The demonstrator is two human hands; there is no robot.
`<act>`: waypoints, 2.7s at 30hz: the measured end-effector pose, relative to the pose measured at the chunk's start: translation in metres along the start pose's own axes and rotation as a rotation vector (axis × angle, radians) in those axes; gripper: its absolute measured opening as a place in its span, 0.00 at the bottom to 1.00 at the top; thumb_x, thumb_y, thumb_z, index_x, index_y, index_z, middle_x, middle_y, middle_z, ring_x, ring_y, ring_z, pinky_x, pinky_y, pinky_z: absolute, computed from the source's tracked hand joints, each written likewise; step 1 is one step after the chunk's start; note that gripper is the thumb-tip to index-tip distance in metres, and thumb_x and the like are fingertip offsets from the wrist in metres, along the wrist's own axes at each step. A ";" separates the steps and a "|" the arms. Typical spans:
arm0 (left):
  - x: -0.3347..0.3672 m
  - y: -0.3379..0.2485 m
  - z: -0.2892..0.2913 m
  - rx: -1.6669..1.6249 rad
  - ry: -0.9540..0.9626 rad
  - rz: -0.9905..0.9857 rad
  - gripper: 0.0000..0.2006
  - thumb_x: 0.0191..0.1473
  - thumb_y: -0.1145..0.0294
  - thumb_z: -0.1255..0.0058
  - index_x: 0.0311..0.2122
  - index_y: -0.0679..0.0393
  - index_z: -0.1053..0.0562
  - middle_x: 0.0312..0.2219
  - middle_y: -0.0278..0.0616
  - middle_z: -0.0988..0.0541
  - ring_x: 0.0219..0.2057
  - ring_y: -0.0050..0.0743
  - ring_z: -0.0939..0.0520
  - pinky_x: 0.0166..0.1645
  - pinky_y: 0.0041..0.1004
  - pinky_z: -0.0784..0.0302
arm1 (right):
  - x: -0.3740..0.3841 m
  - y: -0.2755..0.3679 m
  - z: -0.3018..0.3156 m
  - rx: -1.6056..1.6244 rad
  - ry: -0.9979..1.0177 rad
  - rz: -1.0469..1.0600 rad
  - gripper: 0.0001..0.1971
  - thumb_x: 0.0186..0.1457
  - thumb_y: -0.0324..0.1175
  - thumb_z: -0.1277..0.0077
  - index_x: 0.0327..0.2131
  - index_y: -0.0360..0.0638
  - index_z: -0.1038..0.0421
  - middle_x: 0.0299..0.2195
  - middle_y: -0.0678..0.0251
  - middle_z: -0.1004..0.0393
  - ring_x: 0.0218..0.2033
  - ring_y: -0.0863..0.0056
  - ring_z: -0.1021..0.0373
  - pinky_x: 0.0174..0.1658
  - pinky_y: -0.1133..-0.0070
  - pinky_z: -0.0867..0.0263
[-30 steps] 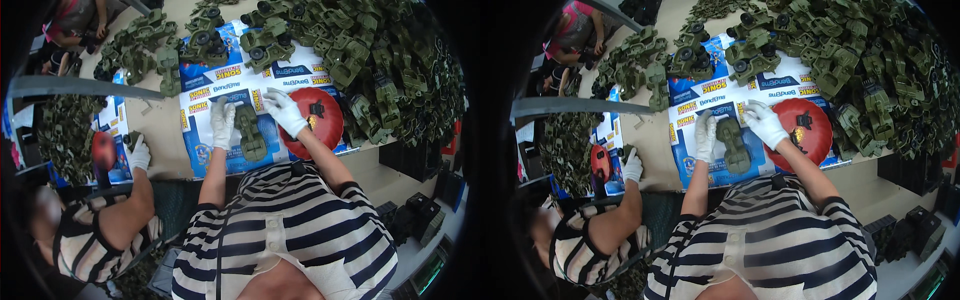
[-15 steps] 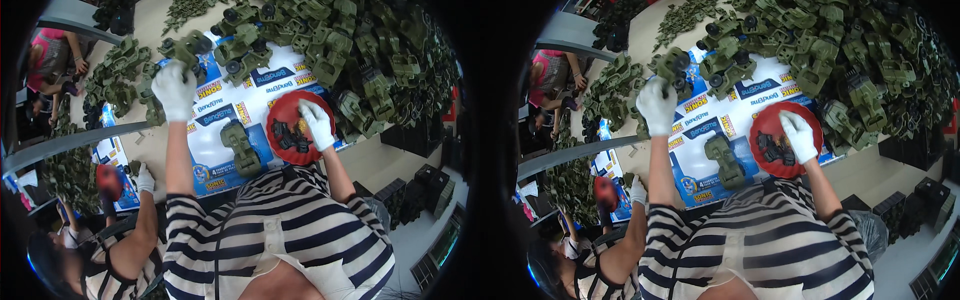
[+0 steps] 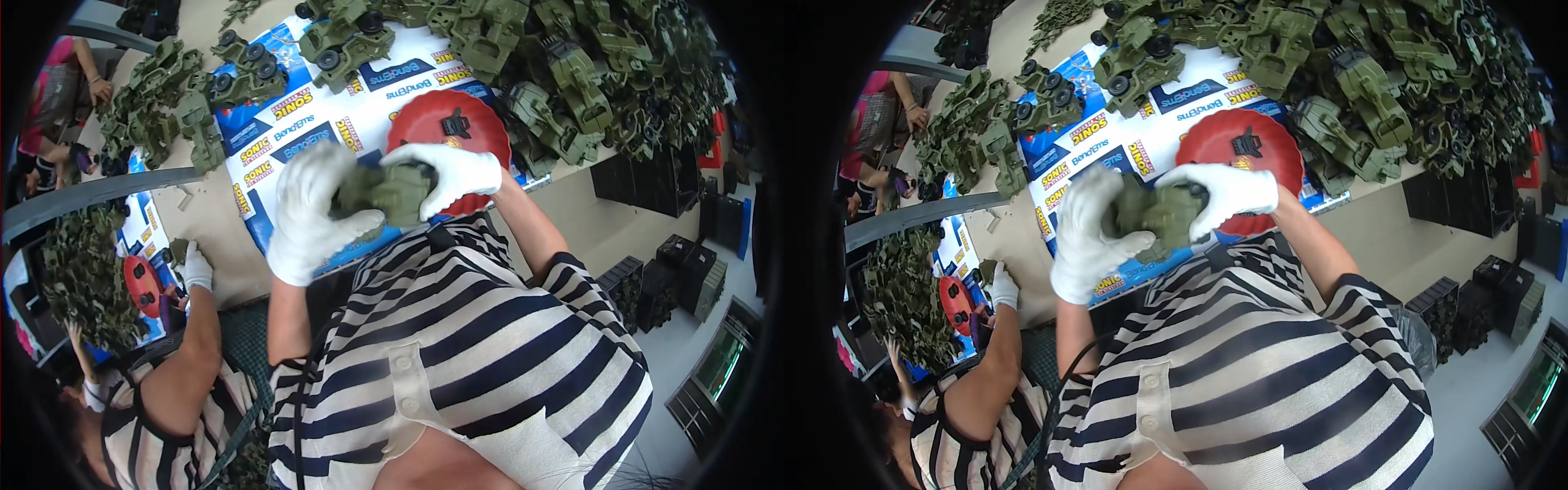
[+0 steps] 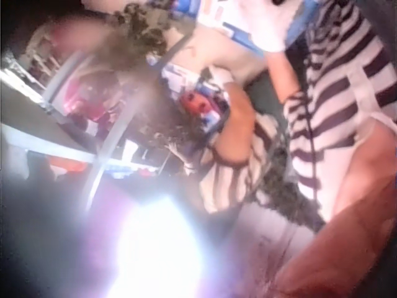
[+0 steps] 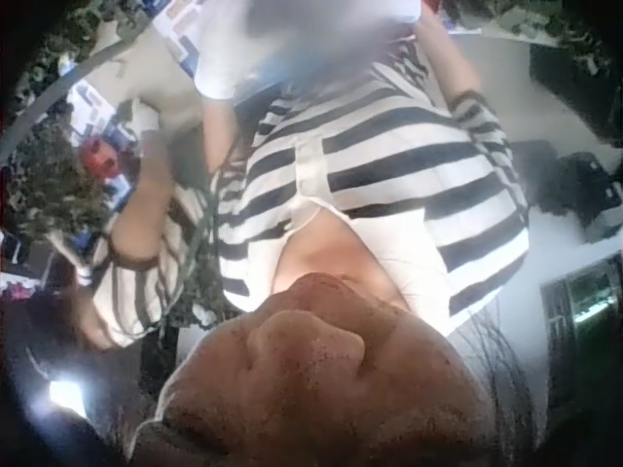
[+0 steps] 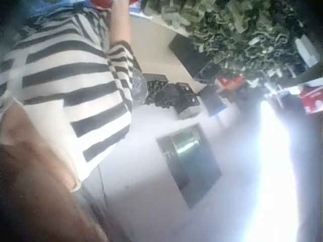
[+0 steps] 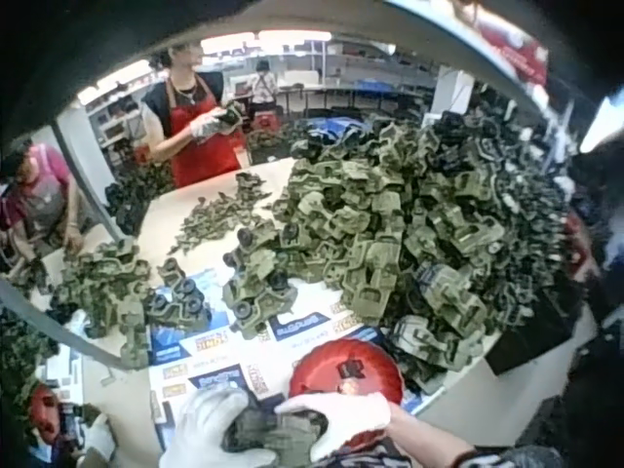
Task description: The person assembles green plastic toy tanks by hand. They pick up a tank body and a black track piece from a red bowl, fit the track into the body, and place the completed unit onto a table. The process is repeated continuously with multiple units.
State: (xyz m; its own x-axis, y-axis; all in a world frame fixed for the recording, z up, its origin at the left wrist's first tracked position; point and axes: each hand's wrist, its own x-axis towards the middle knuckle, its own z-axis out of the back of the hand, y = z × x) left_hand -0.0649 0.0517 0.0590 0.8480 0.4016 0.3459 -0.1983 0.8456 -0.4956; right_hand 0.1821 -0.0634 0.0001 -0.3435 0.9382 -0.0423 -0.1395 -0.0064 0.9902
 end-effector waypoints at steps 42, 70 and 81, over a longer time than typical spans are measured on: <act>-0.026 0.001 -0.058 -1.659 0.264 0.701 0.36 0.50 0.63 0.35 0.61 0.63 0.37 0.50 0.39 0.25 0.49 0.26 0.25 0.55 0.26 0.31 | -0.009 -0.031 -0.019 0.986 -0.347 -0.150 0.28 0.60 0.38 0.48 0.59 0.34 0.39 0.57 0.61 0.32 0.57 0.71 0.35 0.60 0.73 0.39; -0.026 -0.007 -0.107 -1.392 -0.379 0.449 0.52 0.31 0.43 0.27 0.60 0.59 0.37 0.53 0.42 0.30 0.55 0.33 0.29 0.60 0.33 0.34 | 0.029 -0.001 -0.054 0.119 -0.611 0.137 0.26 0.64 0.47 0.62 0.53 0.33 0.34 0.50 0.57 0.28 0.51 0.68 0.32 0.57 0.72 0.39; -0.034 0.000 -0.110 -0.818 -0.480 0.429 0.24 0.54 0.52 0.45 0.47 0.62 0.28 0.40 0.46 0.24 0.45 0.40 0.23 0.52 0.33 0.30 | 0.028 -0.015 -0.082 -0.287 -0.719 0.176 0.19 0.50 0.29 0.43 0.45 0.36 0.32 0.42 0.52 0.26 0.44 0.55 0.27 0.48 0.69 0.32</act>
State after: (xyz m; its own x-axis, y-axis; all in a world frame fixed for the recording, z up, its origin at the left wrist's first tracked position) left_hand -0.0397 -0.0010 -0.0402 0.4647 0.8614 0.2052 0.1092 0.1743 -0.9786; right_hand 0.0984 -0.0649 -0.0269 0.2870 0.9080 0.3053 -0.4068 -0.1730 0.8970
